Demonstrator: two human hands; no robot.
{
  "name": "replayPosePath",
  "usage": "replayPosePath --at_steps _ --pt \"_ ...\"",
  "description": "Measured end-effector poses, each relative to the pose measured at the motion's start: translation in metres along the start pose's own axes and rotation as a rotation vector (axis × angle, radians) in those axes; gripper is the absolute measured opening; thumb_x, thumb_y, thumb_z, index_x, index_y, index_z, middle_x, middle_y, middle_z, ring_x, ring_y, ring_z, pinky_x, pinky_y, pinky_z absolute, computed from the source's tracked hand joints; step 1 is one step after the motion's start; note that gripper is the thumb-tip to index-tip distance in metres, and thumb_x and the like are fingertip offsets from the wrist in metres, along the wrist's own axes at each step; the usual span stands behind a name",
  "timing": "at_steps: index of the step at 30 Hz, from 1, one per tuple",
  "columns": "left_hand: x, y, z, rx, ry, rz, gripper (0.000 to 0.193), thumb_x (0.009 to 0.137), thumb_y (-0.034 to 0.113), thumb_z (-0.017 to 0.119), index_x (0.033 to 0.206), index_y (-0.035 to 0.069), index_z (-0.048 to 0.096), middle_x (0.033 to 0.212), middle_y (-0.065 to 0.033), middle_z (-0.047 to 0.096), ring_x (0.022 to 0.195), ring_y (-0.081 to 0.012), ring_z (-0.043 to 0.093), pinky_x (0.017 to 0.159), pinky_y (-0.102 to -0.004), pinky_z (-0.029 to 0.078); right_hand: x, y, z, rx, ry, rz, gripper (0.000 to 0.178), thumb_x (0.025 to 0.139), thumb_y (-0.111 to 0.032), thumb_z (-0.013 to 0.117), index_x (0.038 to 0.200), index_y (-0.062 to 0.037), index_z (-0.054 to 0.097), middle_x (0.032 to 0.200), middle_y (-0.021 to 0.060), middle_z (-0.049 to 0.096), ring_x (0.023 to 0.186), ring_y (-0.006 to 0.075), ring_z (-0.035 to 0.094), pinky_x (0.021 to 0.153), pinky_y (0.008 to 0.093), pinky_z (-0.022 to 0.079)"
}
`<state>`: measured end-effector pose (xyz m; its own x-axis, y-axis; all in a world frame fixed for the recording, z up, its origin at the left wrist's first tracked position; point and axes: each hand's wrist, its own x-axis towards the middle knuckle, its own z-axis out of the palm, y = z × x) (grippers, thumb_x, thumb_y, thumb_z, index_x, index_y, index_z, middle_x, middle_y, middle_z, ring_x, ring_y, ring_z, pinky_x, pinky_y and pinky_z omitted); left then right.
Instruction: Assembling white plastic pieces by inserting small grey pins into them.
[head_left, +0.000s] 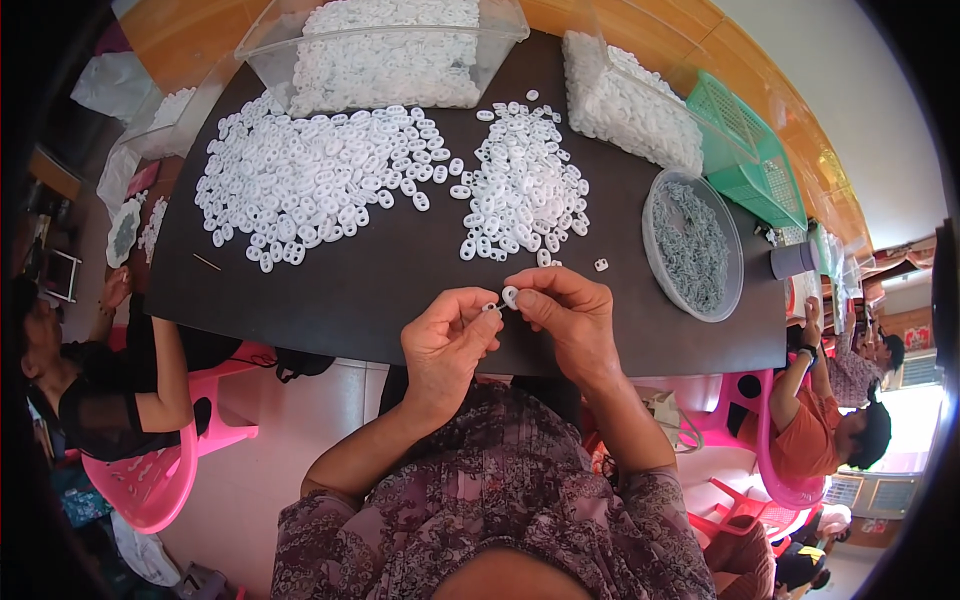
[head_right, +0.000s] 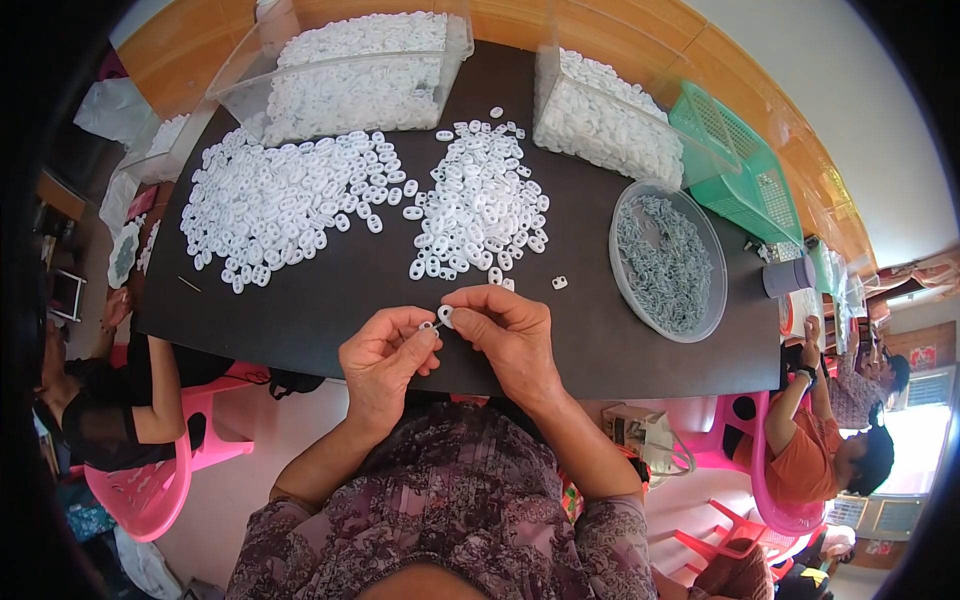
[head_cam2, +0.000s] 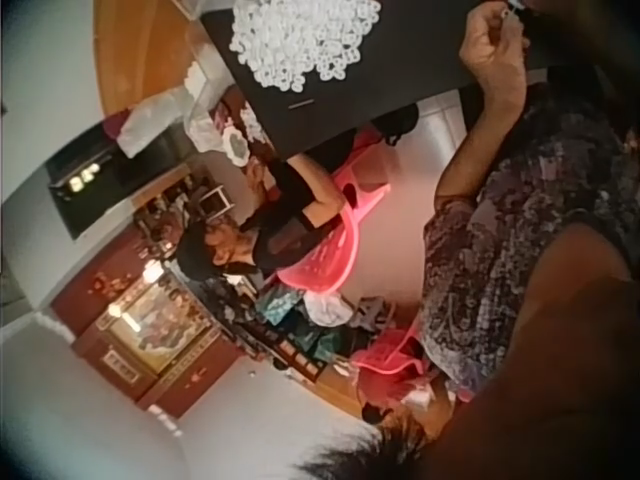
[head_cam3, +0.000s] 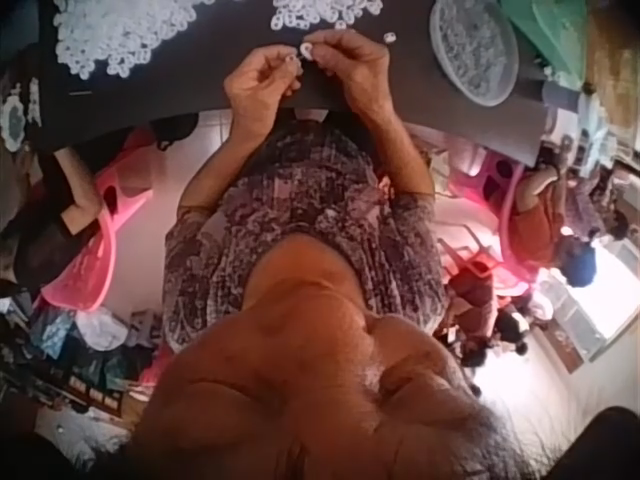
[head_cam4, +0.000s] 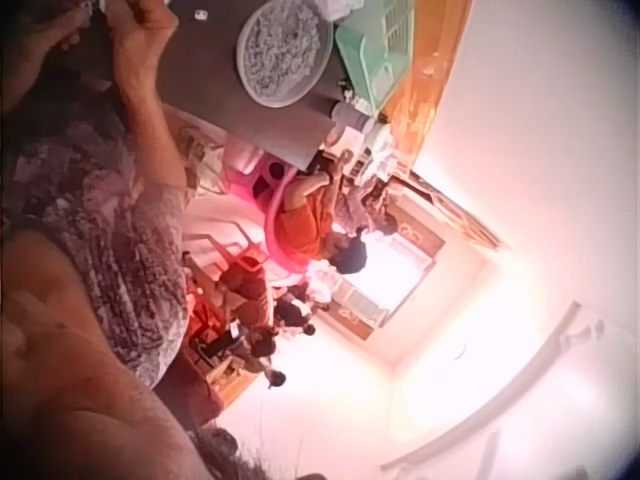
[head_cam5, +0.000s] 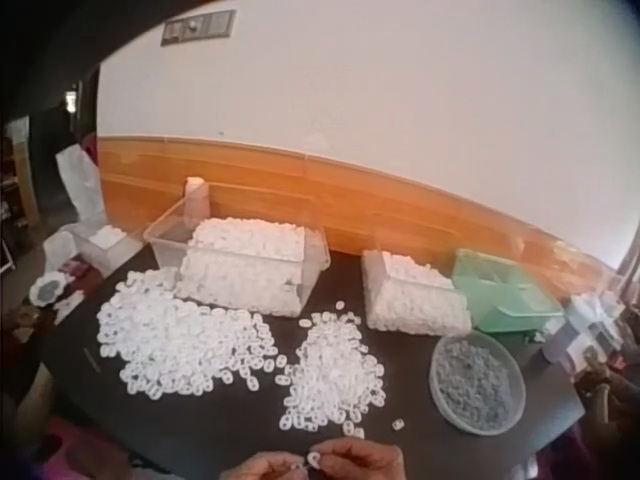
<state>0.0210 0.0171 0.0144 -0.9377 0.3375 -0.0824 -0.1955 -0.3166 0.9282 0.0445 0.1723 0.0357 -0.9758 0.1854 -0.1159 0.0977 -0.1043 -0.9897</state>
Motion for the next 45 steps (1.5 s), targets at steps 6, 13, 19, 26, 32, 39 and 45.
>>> replayPosePath --at_steps 6,13,19,26,32,39,45 --pt "-0.001 -0.001 0.0 -0.013 0.009 0.004 0.014 0.089 0.004 0.061 0.102 0.0 0.061 0.083 -0.0004 0.062 0.068 -0.0029 0.056 0.06 -0.0175 0.048 -0.002 0.001 0.006 -0.088 0.019 -0.113 0.015 0.085 -0.004 0.064 0.099 -0.0005 0.068 0.082 -0.0007 0.065 0.07 0.0034 0.053 0.061 0.0182 0.042" --pt "0.0 -0.007 0.002 -0.011 0.029 0.102 0.022 0.088 0.002 0.061 0.11 -0.001 0.06 0.086 -0.0015 0.062 0.072 -0.0035 0.056 0.063 -0.0188 0.05 -0.004 0.004 0.01 -0.218 0.02 -0.253 0.016 0.085 0.004 0.06 0.099 0.0011 0.067 0.088 0.0015 0.062 0.079 0.0062 0.054 0.07 0.02 0.044" --pt "0.0 -0.012 0.0 -0.015 0.007 0.141 0.026 0.089 0.003 0.062 0.115 0.0 0.06 0.088 -0.0014 0.062 0.073 -0.0046 0.057 0.063 -0.0186 0.05 -0.007 0.005 0.015 -0.16 0.038 -0.189 0.015 0.086 0.006 0.059 0.099 0.0027 0.065 0.089 0.0021 0.062 0.084 0.0072 0.056 0.076 0.0214 0.046" --pt "0.002 -0.011 -0.003 0.011 -0.029 0.093 0.028 0.09 0.004 0.06 0.117 0.0 0.06 0.091 -0.0043 0.062 0.072 -0.0077 0.06 0.061 -0.0191 0.049 -0.007 0.007 0.014 -0.193 0.019 -0.28 0.014 0.087 0.006 0.057 0.099 0.0032 0.063 0.09 0.0033 0.062 0.083 0.0078 0.057 0.076 0.022 0.047" --pt "0.001 -0.011 -0.004 -0.023 -0.059 0.102 0.028 0.091 0.004 0.058 0.119 0.0 0.059 0.092 -0.0063 0.062 0.073 -0.01 0.062 0.062 -0.0204 0.05 -0.008 0.01 0.012 -0.224 0.011 -0.314 0.017 0.086 0.006 0.057 0.102 0.003 0.063 0.089 0.0041 0.059 0.08 0.009 0.057 0.073 0.0226 0.046" --pt "0.003 -0.007 -0.003 -0.083 -0.045 0.099 0.028 0.091 0.003 0.058 0.119 -0.002 0.059 0.089 -0.0066 0.064 0.072 -0.0104 0.058 0.066 -0.0223 0.049 -0.012 0.006 0.016 -0.299 -0.012 -0.351 0.03 0.079 0.008 0.064 0.108 0.0019 0.062 0.095 0.0059 0.057 0.076 0.0095 0.056 0.069 0.0224 0.046" --pt "0.002 -0.005 -0.002 -0.152 -0.02 0.08 0.028 0.09 0.006 0.06 0.118 -0.001 0.06 0.089 -0.0051 0.064 0.073 -0.0088 0.057 0.068 -0.0206 0.048 -0.009 0.009 0.018 -0.415 0.028 -0.571 0.034 0.075 0.01 0.067 0.108 0.0031 0.061 0.095 0.0089 0.057 0.071 0.0118 0.059 0.058 0.0228 0.049"
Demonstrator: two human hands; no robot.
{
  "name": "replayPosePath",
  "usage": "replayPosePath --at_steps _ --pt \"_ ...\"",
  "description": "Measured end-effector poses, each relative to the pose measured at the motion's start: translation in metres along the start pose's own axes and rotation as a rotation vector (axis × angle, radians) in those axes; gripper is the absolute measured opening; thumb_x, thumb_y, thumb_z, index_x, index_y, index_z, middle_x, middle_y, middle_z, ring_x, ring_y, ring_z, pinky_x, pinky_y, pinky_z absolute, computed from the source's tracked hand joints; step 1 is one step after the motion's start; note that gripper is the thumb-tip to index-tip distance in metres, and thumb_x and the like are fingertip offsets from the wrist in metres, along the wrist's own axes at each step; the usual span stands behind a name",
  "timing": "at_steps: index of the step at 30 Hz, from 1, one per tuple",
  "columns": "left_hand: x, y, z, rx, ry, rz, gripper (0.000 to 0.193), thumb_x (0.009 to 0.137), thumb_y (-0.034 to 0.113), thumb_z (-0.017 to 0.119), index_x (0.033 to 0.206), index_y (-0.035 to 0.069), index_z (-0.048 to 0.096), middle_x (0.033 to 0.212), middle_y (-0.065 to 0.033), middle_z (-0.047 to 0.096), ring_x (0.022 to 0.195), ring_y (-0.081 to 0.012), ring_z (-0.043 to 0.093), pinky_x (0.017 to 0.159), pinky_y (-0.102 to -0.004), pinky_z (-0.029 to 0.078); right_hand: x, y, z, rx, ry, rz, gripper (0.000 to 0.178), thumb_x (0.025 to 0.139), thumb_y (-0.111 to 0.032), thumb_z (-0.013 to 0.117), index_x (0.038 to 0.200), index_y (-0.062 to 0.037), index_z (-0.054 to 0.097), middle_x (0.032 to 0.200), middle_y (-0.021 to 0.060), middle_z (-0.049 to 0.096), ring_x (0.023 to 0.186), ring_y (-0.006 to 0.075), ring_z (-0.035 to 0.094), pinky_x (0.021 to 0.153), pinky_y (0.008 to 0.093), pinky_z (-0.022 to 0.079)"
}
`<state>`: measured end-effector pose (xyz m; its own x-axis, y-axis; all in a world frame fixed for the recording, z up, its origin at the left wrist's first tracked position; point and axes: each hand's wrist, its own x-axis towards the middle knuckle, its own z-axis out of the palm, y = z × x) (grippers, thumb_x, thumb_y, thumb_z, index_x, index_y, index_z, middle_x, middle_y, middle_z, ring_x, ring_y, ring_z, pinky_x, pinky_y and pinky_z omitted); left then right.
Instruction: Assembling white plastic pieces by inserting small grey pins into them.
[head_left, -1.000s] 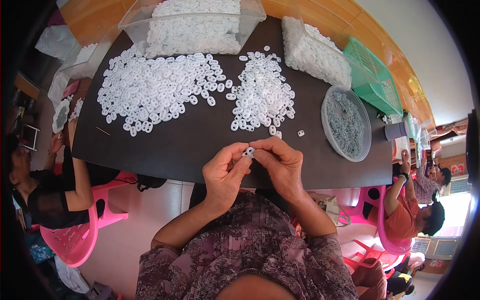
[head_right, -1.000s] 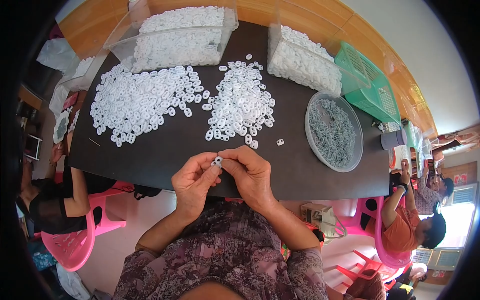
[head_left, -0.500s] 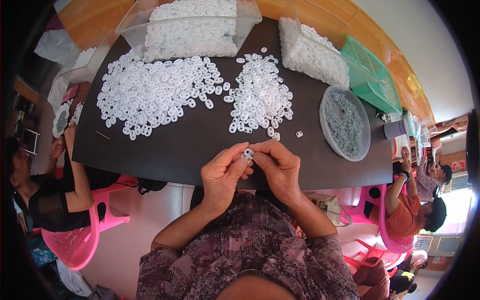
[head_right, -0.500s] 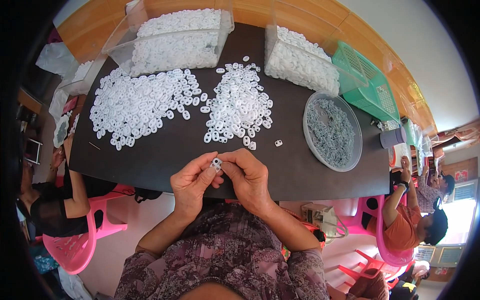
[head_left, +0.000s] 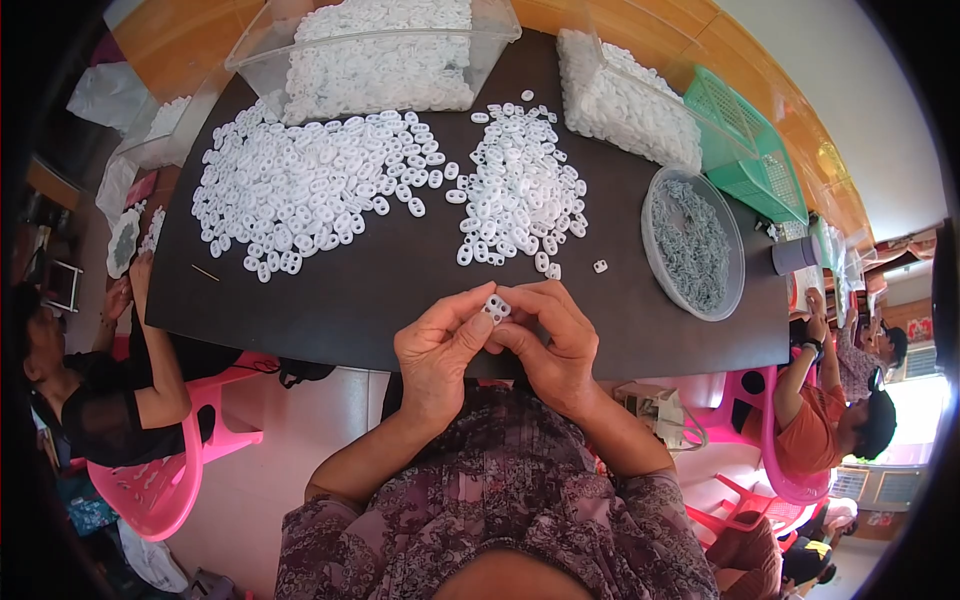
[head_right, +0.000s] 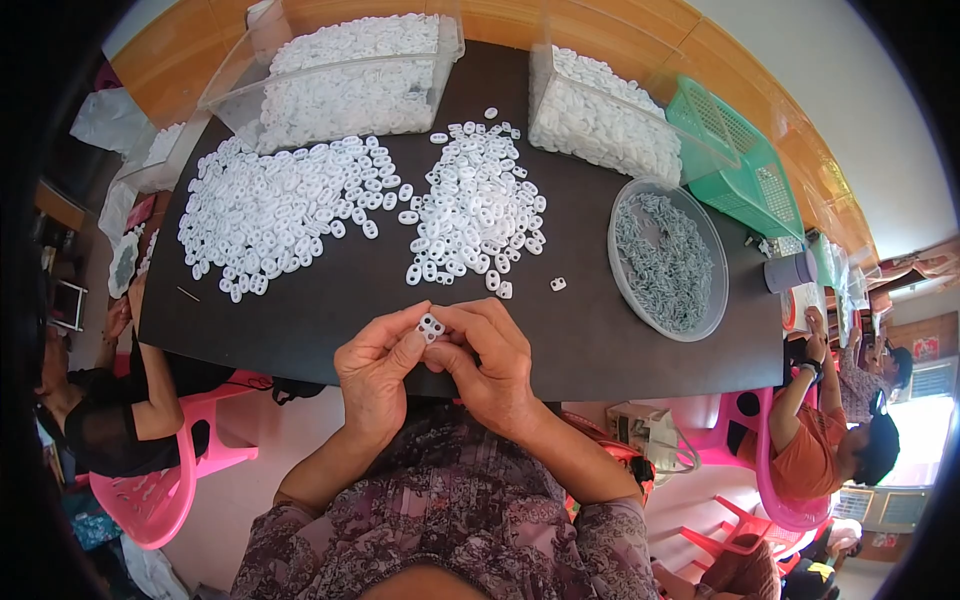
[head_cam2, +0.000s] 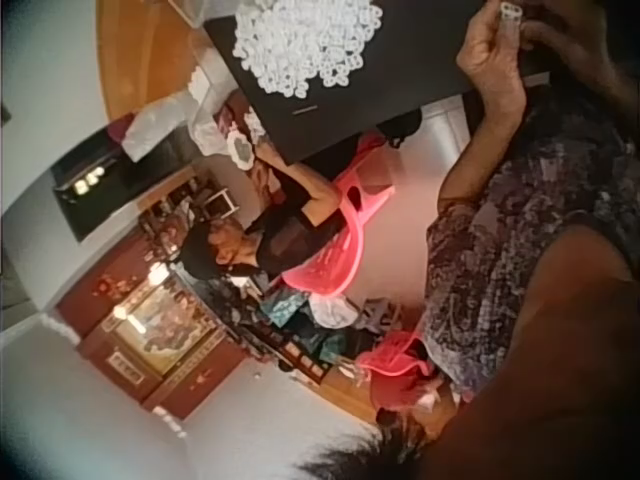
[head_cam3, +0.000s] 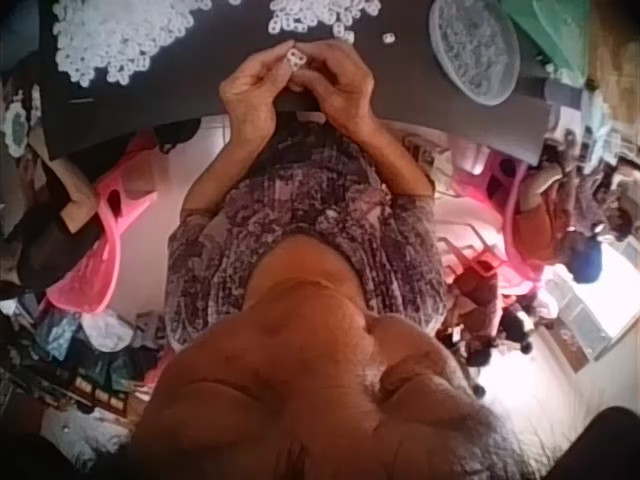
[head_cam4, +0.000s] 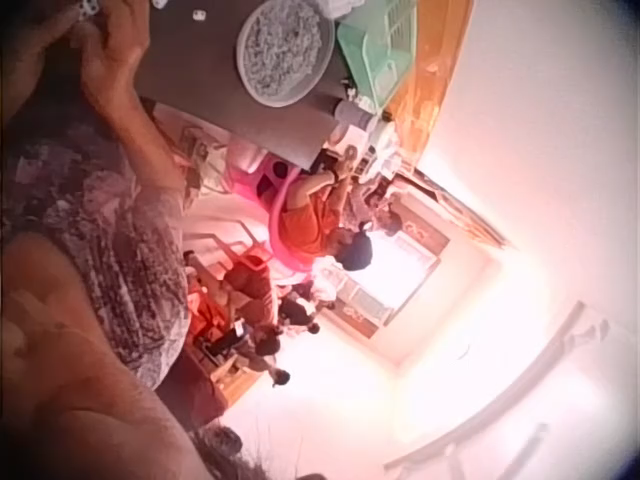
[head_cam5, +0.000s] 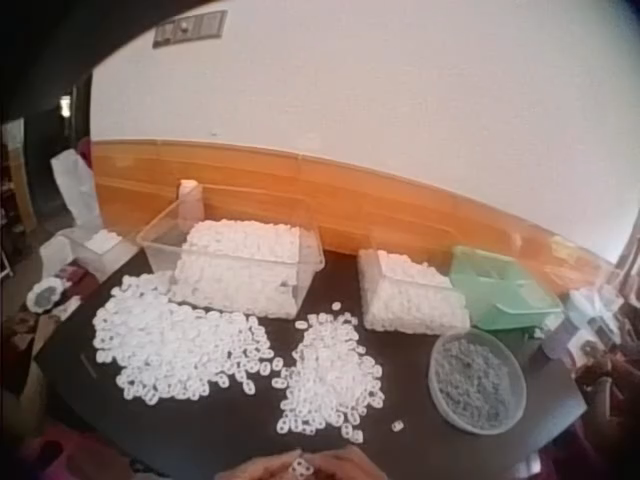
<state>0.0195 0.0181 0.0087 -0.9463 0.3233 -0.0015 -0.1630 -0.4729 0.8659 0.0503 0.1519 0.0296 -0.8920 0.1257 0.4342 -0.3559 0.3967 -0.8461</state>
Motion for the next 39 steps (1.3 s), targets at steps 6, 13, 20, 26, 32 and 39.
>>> replayPosePath --at_steps 6,13,20,26,32,39 --pt "-0.001 0.001 -0.002 0.007 -0.005 0.035 0.027 0.09 0.007 0.061 0.116 -0.001 0.061 0.092 -0.005 0.064 0.077 -0.0093 0.057 0.07 -0.0208 0.048 -0.003 0.0 0.003 0.05 0.033 0.0 0.033 0.075 0.012 0.065 0.106 0.0041 0.063 0.097 0.0113 0.058 0.071 0.0135 0.06 0.06 0.0235 0.05" --pt "-0.005 -0.005 0.003 0.027 0.053 0.173 0.025 0.091 0.01 0.061 0.113 -0.003 0.062 0.095 -0.004 0.063 0.079 -0.0079 0.056 0.072 -0.0211 0.048 -0.004 -0.004 0.007 0.008 0.039 -0.018 0.034 0.075 0.01 0.066 0.108 0.0033 0.062 0.098 0.0123 0.059 0.077 0.0173 0.06 0.065 0.0263 0.05" --pt "-0.006 -0.014 -0.001 0.139 0.066 0.287 0.021 0.092 0.011 0.06 0.108 -0.003 0.062 0.093 -0.0014 0.06 0.083 -0.0055 0.054 0.074 -0.0193 0.046 -0.003 -0.003 0.012 -0.109 0.083 -0.17 0.034 0.071 0.008 0.068 0.105 0.0046 0.062 0.092 0.0142 0.061 0.076 0.023 0.057 0.062 0.0293 0.048" --pt "-0.007 -0.01 0.0 0.077 0.103 0.246 0.022 0.092 0.01 0.06 0.11 -0.003 0.06 0.094 -0.0012 0.06 0.083 -0.0052 0.054 0.075 -0.0189 0.046 -0.002 -0.006 0.012 -0.072 0.009 -0.106 0.035 0.078 0.004 0.066 0.112 0.0054 0.059 0.098 0.0113 0.059 0.075 0.0156 0.055 0.064 0.0245 0.046" --pt "-0.009 -0.003 0.001 0.007 0.071 0.203 0.021 0.092 0.008 0.059 0.111 -0.004 0.059 0.098 -0.003 0.061 0.087 -0.0067 0.056 0.079 -0.0198 0.047 -0.002 -0.008 0.014 0.019 0.06 -0.046 0.033 0.076 -0.002 0.071 0.107 0.0032 0.061 0.096 0.0116 0.062 0.074 0.0191 0.056 0.062 0.028 0.047" --pt "-0.009 0.002 0.005 0.033 0.079 0.215 0.02 0.091 0.005 0.059 0.108 -0.005 0.059 0.098 -0.0072 0.063 0.089 -0.011 0.058 0.082 -0.0239 0.047 0.001 -0.006 0.016 -0.063 0.098 -0.13 0.029 0.076 -0.005 0.072 0.101 0.0013 0.062 0.089 0.0109 0.062 0.071 0.0211 0.056 0.06 0.0286 0.046"
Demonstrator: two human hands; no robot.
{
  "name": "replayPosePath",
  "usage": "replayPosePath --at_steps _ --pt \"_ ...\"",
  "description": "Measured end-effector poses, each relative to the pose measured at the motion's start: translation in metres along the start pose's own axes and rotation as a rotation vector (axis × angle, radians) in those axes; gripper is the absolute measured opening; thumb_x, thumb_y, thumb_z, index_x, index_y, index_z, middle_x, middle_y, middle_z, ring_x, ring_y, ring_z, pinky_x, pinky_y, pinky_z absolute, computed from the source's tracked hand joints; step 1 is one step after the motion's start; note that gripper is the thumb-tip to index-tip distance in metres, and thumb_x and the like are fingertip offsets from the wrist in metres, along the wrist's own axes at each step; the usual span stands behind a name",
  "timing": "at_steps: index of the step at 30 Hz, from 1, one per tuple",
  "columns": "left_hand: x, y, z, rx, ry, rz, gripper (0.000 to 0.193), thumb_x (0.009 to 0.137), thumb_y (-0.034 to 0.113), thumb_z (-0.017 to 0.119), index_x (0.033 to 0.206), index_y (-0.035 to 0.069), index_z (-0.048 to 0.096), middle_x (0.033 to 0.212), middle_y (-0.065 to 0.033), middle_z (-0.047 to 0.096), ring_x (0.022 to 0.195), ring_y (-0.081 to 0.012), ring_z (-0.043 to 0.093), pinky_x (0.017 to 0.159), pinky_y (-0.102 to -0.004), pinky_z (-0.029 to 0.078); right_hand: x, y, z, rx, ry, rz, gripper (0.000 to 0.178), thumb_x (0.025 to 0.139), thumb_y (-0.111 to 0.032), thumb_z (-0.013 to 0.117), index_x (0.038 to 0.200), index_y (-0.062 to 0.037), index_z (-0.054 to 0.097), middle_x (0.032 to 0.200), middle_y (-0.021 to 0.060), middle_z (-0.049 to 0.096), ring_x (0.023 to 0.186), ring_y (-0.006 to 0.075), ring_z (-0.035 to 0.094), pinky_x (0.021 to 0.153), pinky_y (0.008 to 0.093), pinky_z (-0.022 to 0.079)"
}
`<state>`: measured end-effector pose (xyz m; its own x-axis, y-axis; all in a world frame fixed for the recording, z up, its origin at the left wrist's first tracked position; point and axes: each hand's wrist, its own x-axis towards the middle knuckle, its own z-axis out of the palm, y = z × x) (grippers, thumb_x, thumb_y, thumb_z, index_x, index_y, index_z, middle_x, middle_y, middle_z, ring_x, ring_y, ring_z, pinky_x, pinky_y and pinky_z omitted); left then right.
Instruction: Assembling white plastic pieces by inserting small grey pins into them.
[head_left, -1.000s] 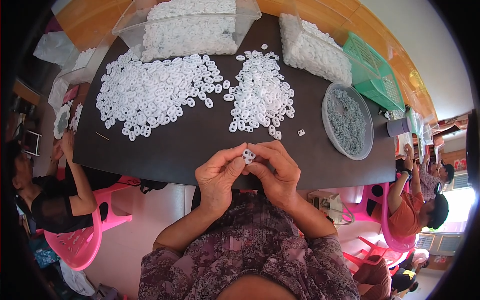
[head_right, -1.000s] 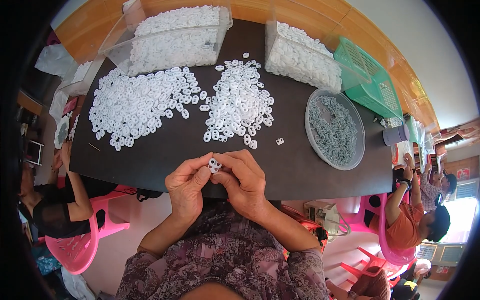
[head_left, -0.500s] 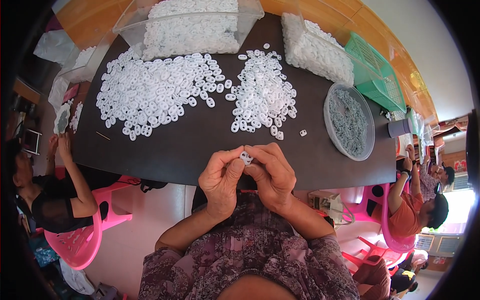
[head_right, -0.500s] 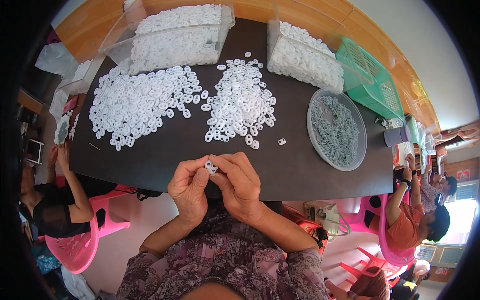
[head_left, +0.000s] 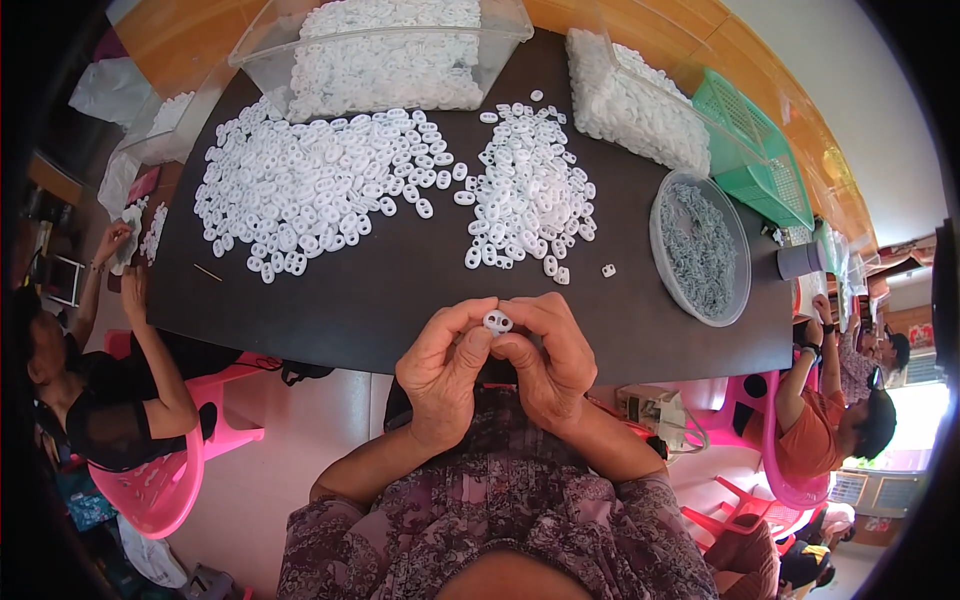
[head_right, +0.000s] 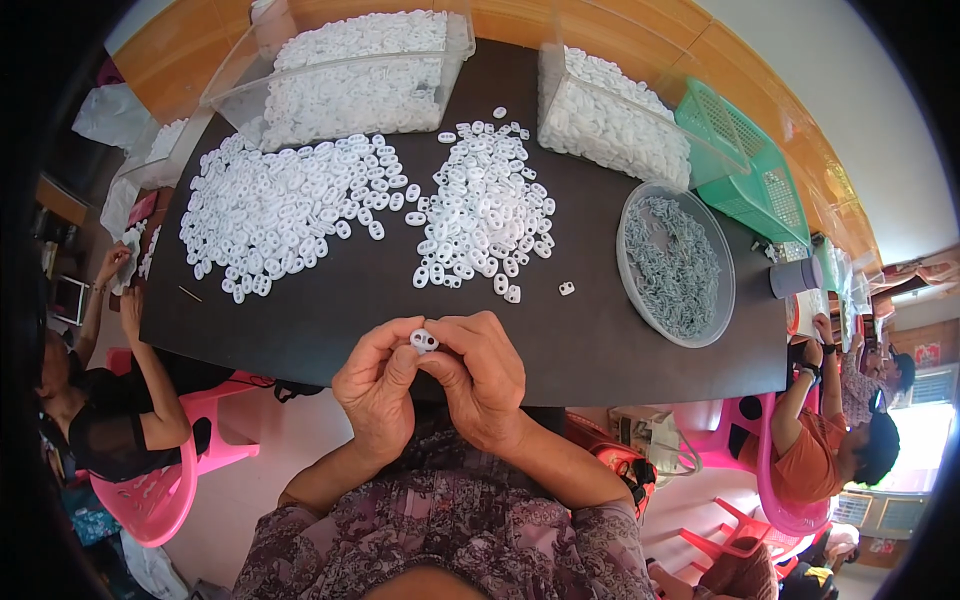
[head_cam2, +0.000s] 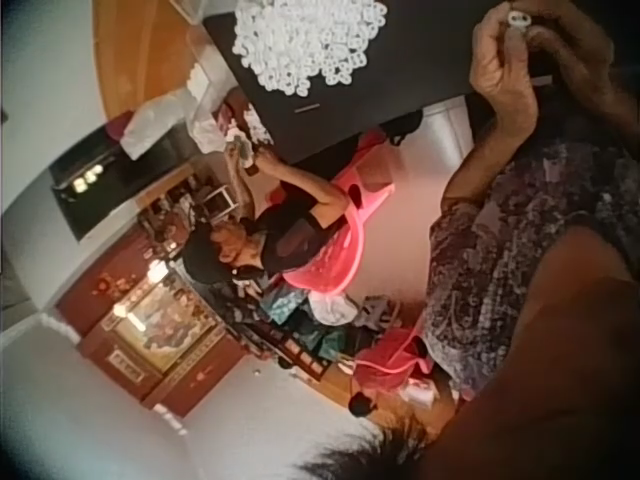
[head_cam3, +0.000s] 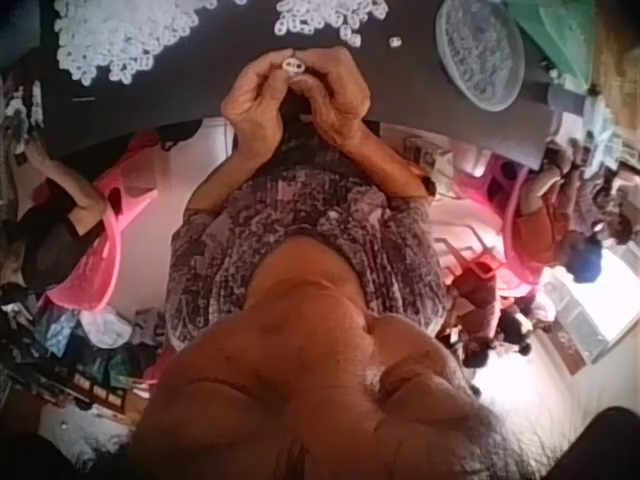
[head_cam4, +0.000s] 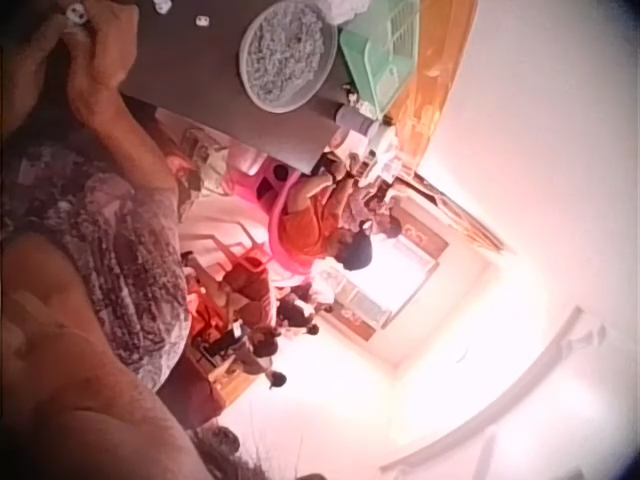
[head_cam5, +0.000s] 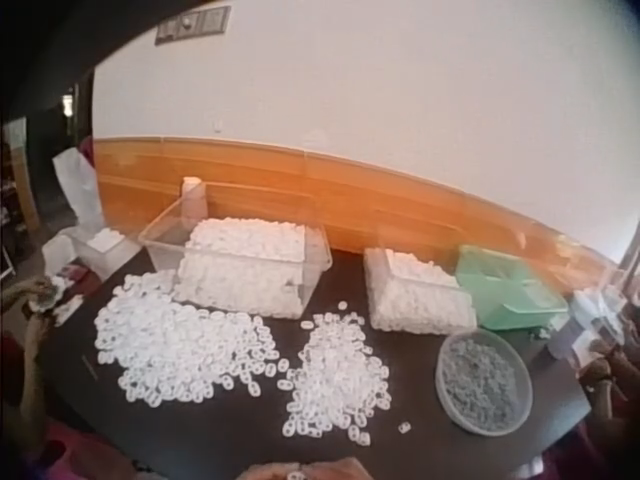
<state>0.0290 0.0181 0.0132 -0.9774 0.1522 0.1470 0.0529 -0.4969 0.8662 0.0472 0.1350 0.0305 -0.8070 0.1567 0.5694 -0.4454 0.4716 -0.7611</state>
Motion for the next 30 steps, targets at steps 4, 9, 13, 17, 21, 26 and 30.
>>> replayPosePath --at_steps 4,9,13,17,21,26,30 --pt "-0.002 -0.001 0.002 0.001 -0.007 0.021 0.021 0.091 0.008 0.061 0.107 -0.004 0.06 0.094 -0.0041 0.06 0.085 -0.0089 0.054 0.079 -0.0218 0.044 -0.002 0.002 0.002 -0.115 0.038 -0.132 0.027 0.078 -0.006 0.07 0.102 0.0021 0.06 0.089 0.0129 0.061 0.071 0.0252 0.057 0.06 0.0316 0.046" --pt "-0.003 -0.009 -0.004 0.033 -0.059 0.124 0.022 0.092 0.01 0.059 0.11 -0.003 0.059 0.092 -0.0026 0.057 0.082 -0.0075 0.052 0.074 -0.0206 0.045 -0.002 0.005 0.006 -0.183 0.06 -0.234 0.026 0.081 -0.005 0.067 0.104 0.0028 0.058 0.088 0.0141 0.06 0.071 0.0277 0.056 0.06 0.0333 0.046" --pt "-0.004 -0.009 -0.002 0.061 -0.059 0.179 0.023 0.093 0.012 0.059 0.111 -0.003 0.059 0.09 -0.0026 0.056 0.08 -0.0076 0.051 0.073 -0.0206 0.044 -0.005 0.006 0.01 -0.18 0.092 -0.232 0.022 0.085 -0.006 0.063 0.103 0.0032 0.057 0.088 0.0143 0.06 0.071 0.0277 0.056 0.06 0.0336 0.046" --pt "-0.003 -0.01 -0.004 0.083 -0.056 0.206 0.023 0.093 0.012 0.059 0.111 -0.003 0.058 0.09 -0.0032 0.056 0.08 -0.0082 0.052 0.073 -0.0207 0.044 -0.006 0.006 0.014 -0.176 0.101 -0.226 0.021 0.087 -0.008 0.062 0.104 0.0034 0.056 0.088 0.0141 0.059 0.071 0.0274 0.056 0.06 0.0337 0.046" --pt "-0.005 -0.01 -0.006 0.079 -0.062 0.193 0.023 0.093 0.011 0.058 0.111 -0.002 0.059 0.092 -0.004 0.057 0.08 -0.0087 0.052 0.072 -0.0208 0.044 -0.009 0.004 0.016 -0.169 0.091 -0.208 0.022 0.087 -0.01 0.062 0.104 0.0032 0.056 0.089 0.0137 0.059 0.072 0.027 0.055 0.061 0.0337 0.046" --pt "-0.007 -0.009 -0.004 0.076 -0.055 0.194 0.022 0.093 0.01 0.058 0.11 -0.002 0.059 0.092 -0.0043 0.058 0.081 -0.0086 0.053 0.073 -0.0207 0.045 -0.008 0.004 0.016 -0.157 0.094 -0.216 0.024 0.089 -0.015 0.062 0.103 0.0024 0.056 0.089 0.0133 0.059 0.072 0.0262 0.055 0.061 0.0331 0.046" --pt "-0.009 -0.007 -0.003 0.077 -0.034 0.172 0.021 0.093 0.013 0.058 0.108 -0.003 0.058 0.09 -0.0032 0.056 0.08 -0.0089 0.051 0.073 -0.0215 0.042 -0.008 0.005 0.018 -0.13 0.113 -0.222 0.023 0.089 -0.016 0.061 0.103 0.0021 0.056 0.089 0.0136 0.059 0.072 0.0261 0.055 0.061 0.0331 0.046"
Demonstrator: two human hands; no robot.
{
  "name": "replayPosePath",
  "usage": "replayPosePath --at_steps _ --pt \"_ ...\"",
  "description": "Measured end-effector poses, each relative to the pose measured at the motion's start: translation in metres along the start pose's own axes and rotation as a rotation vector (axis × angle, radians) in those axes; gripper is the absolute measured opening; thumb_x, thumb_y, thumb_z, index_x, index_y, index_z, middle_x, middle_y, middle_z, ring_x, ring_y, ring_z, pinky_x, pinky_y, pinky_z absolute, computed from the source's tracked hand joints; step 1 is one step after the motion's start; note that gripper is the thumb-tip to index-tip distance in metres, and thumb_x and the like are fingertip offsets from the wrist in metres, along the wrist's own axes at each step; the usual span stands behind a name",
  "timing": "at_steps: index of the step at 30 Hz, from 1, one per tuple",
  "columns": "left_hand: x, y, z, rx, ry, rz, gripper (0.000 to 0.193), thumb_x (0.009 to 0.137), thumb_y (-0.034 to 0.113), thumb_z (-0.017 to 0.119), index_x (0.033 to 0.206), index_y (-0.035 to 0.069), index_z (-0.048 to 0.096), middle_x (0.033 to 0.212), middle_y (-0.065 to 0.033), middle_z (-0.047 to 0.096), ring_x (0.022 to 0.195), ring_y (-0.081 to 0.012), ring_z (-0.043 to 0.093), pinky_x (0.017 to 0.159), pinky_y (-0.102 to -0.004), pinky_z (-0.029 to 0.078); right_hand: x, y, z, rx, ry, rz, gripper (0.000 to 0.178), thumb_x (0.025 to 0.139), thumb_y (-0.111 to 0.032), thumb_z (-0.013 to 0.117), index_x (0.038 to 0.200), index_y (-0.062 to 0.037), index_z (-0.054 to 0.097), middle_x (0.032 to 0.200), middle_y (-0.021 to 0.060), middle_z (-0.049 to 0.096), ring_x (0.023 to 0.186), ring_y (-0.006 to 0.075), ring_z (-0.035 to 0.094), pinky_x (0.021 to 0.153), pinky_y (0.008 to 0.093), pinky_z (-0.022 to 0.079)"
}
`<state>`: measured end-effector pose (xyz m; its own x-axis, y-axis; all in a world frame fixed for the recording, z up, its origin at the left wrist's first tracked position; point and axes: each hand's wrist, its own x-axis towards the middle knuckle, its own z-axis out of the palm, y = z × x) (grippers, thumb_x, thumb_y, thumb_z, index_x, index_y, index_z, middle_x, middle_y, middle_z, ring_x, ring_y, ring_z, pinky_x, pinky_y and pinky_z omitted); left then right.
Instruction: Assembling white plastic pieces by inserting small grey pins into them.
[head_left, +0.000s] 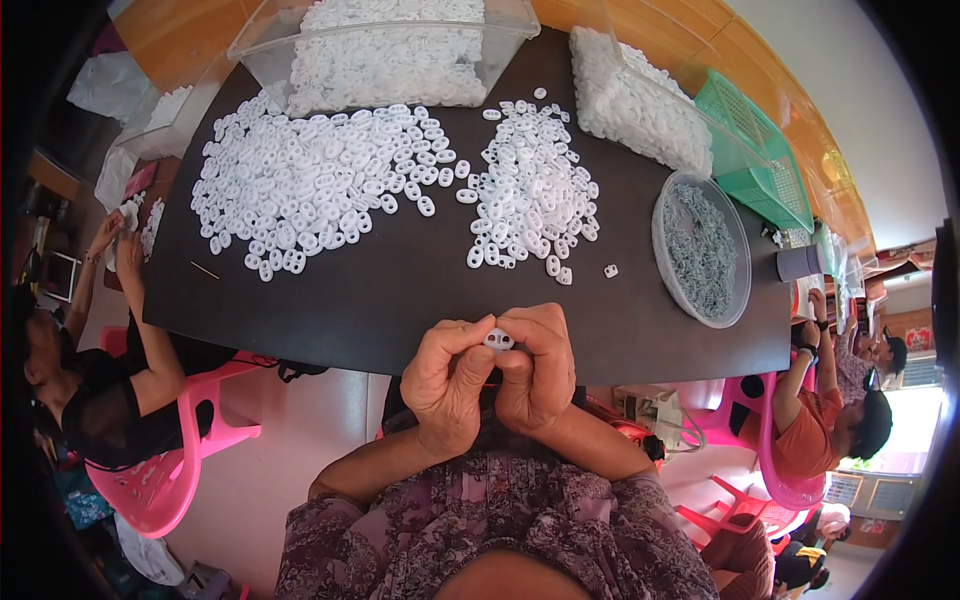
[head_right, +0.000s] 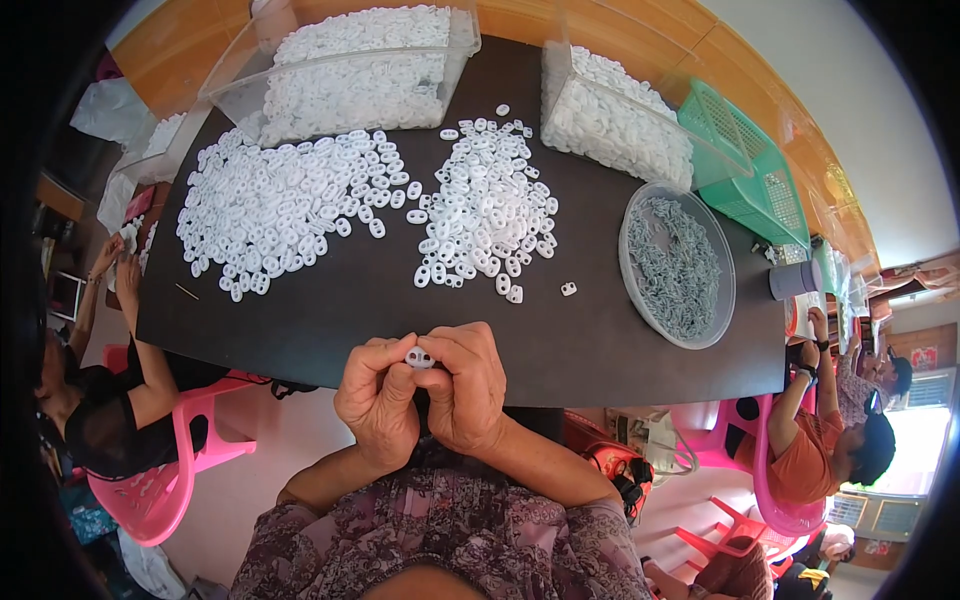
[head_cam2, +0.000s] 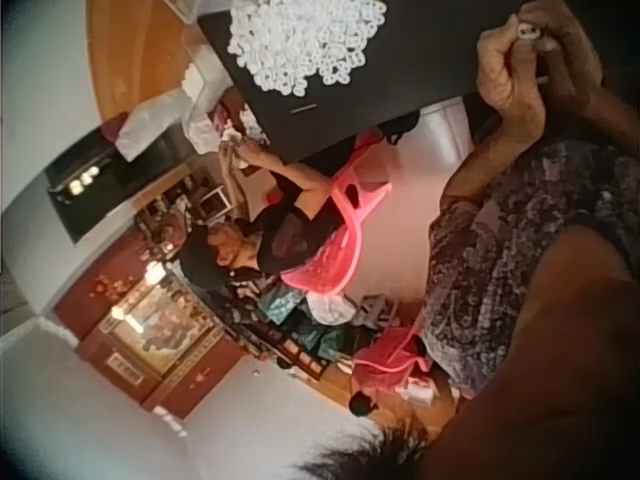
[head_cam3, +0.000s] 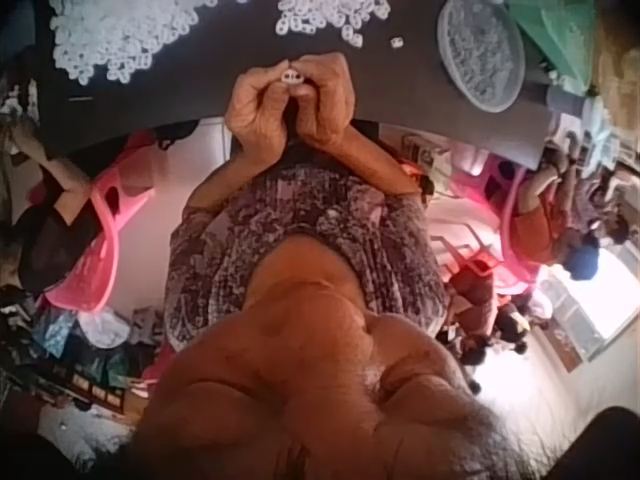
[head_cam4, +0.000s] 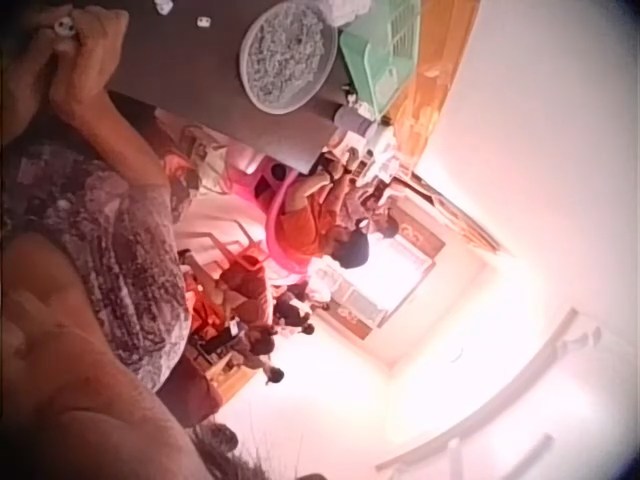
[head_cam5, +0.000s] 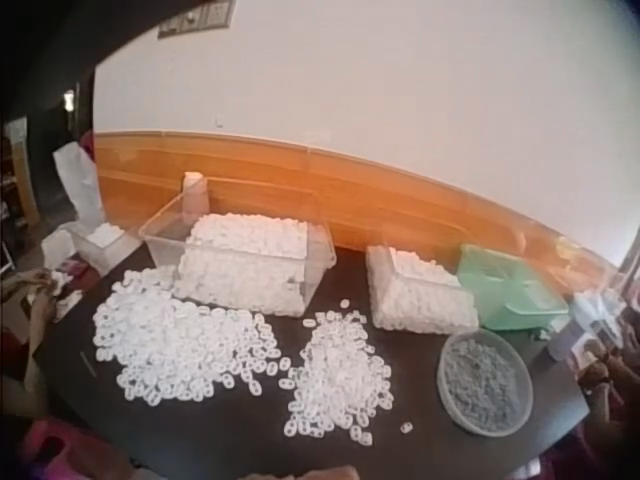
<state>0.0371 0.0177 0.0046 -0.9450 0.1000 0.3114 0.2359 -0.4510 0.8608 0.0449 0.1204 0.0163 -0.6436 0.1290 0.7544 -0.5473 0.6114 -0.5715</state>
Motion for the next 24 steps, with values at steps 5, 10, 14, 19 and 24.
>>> replayPosePath --at_steps 5,10,14,19,24 --pt "0.0 -0.001 0.001 0.045 0.003 0.061 0.021 0.093 0.014 0.058 0.107 -0.003 0.058 0.09 -0.004 0.057 0.08 -0.0095 0.051 0.074 -0.0219 0.042 0.001 0.0 0.002 -0.013 0.026 -0.048 0.021 0.09 -0.015 0.06 0.101 0.0022 0.055 0.087 0.0136 0.058 0.07 0.0261 0.055 0.059 0.034 0.046" --pt "0.002 -0.008 0.003 0.262 0.051 0.258 0.019 0.092 0.013 0.059 0.104 -0.002 0.058 0.083 -0.0074 0.058 0.069 -0.0108 0.053 0.061 -0.0216 0.044 0.001 0.002 0.003 -0.033 0.026 -0.088 0.02 0.09 -0.013 0.06 0.1 0.0027 0.055 0.085 0.0133 0.058 0.067 0.0259 0.054 0.057 0.0343 0.045" --pt "0.003 -0.011 0.003 0.266 0.065 0.228 0.019 0.092 0.013 0.059 0.104 -0.002 0.058 0.082 -0.0079 0.058 0.07 -0.0117 0.054 0.062 -0.0227 0.045 -0.001 0.007 0.005 -0.02 0.033 -0.081 0.017 0.089 -0.01 0.061 0.099 0.0027 0.055 0.084 0.013 0.057 0.065 0.0257 0.054 0.056 0.0344 0.044" --pt "0.004 -0.012 0.002 0.332 0.046 0.229 0.019 0.093 0.01 0.057 0.106 -0.003 0.06 0.085 -0.0085 0.06 0.072 -0.0137 0.056 0.066 -0.0235 0.047 0.002 0.004 0.002 -0.025 0.034 -0.041 0.015 0.087 -0.006 0.062 0.098 0.0032 0.056 0.085 0.0139 0.058 0.066 0.0259 0.054 0.056 0.0337 0.045" --pt "0.007 -0.011 0.005 0.35 0.013 0.195 0.018 0.093 0.005 0.055 0.108 -0.003 0.061 0.087 -0.0086 0.061 0.074 -0.0136 0.058 0.067 -0.0236 0.047 0.001 0.002 -0.008 -0.087 0.005 -0.006 0.017 0.082 -0.002 0.065 0.096 0.0034 0.057 0.086 0.0148 0.059 0.068 0.0264 0.055 0.057 0.0333 0.046"
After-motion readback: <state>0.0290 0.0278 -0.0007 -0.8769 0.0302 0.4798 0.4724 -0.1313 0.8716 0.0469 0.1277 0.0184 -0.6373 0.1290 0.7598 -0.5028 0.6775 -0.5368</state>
